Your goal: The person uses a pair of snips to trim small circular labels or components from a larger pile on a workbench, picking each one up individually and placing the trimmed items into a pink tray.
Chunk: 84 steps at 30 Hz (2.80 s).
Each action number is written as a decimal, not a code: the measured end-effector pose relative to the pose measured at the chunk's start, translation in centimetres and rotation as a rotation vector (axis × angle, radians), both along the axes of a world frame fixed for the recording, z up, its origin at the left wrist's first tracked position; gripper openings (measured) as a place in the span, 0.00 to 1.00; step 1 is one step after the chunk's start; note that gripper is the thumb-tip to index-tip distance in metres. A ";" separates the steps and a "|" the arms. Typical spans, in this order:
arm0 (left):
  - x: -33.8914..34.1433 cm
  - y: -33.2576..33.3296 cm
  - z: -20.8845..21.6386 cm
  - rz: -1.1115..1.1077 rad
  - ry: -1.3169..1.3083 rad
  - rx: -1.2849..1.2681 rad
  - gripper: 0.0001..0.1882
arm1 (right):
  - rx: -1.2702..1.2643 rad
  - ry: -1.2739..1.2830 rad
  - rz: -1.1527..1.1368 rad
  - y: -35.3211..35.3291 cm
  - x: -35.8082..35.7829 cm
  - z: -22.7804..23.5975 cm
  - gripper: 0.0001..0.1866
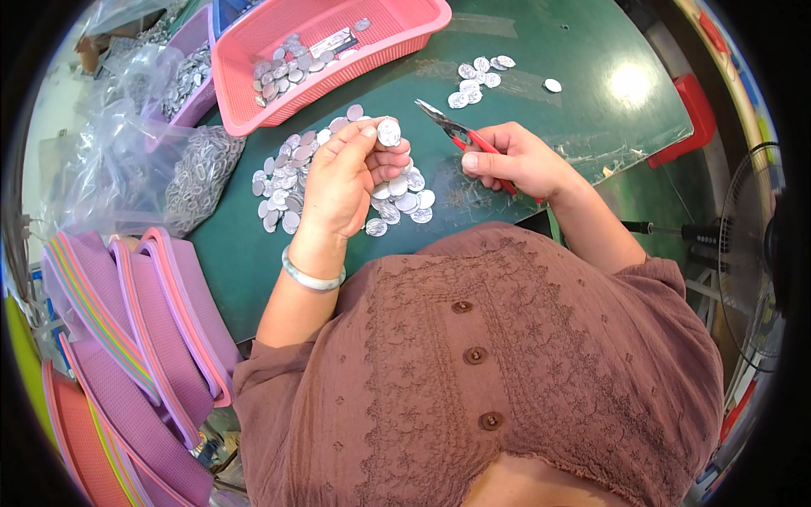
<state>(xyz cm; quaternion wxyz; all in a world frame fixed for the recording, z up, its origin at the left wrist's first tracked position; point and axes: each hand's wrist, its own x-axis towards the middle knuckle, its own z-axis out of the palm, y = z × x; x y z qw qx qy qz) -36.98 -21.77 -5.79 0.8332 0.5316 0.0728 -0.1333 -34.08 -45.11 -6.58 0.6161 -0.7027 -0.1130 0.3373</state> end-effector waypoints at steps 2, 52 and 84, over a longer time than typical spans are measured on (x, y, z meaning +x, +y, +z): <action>0.1 0.1 -0.1 -0.002 0.023 -0.068 0.16 | 0.006 0.003 -0.001 0.0 0.0 -0.1 0.17; 0.7 5.7 -0.1 -0.370 -0.763 1.215 0.08 | 0.024 -0.015 -0.001 0.1 -0.2 -0.4 0.14; -1.2 0.2 1.5 -0.034 -0.018 0.292 0.07 | -0.188 -0.567 0.154 1.8 -1.4 0.9 0.19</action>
